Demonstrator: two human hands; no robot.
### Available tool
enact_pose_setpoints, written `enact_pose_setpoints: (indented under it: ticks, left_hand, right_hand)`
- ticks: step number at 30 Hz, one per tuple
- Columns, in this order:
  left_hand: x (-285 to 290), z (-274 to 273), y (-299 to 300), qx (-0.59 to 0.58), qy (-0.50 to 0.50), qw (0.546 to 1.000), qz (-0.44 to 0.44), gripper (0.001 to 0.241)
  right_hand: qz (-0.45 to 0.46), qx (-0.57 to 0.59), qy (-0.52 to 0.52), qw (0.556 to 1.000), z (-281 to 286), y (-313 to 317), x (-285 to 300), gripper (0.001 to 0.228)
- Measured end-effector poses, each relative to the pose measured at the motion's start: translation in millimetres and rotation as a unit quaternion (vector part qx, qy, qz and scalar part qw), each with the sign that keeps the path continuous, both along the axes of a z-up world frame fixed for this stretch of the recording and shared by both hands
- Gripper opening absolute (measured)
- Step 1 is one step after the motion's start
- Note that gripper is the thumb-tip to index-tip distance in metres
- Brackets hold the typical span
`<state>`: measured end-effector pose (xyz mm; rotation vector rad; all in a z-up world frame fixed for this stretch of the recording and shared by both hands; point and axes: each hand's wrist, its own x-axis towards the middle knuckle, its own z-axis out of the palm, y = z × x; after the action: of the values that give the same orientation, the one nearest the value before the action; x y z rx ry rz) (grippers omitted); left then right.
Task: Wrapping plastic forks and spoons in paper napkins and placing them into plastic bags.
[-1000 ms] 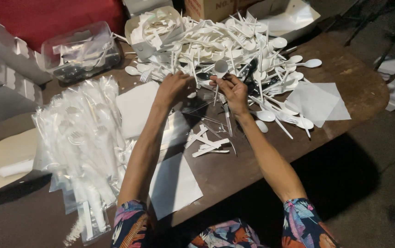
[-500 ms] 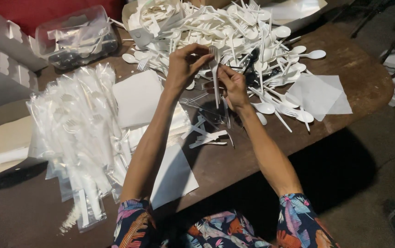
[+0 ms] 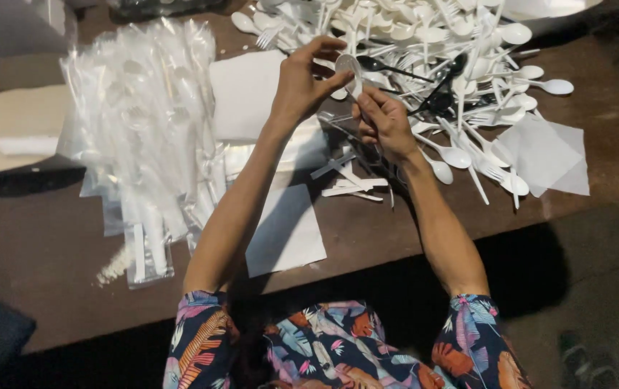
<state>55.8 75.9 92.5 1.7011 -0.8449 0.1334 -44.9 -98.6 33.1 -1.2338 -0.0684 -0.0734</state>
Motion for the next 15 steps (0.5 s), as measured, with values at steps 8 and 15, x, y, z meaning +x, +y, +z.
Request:
enact_pose_setpoints:
  ticks: [8,15]
  left_hand:
    - [-41.1,-3.5,106.7,0.038,0.024,0.999,0.029,0.006]
    - [-104.1,-5.1,205.5,0.074,0.195,0.975,0.069,0.009]
  right_hand:
    - [0.089,-0.172,0.013,0.981,16.6,68.4,-28.3,0.035]
    - [0.186,-0.454,-0.036,0.871,55.1,113.3,-60.4,0.032]
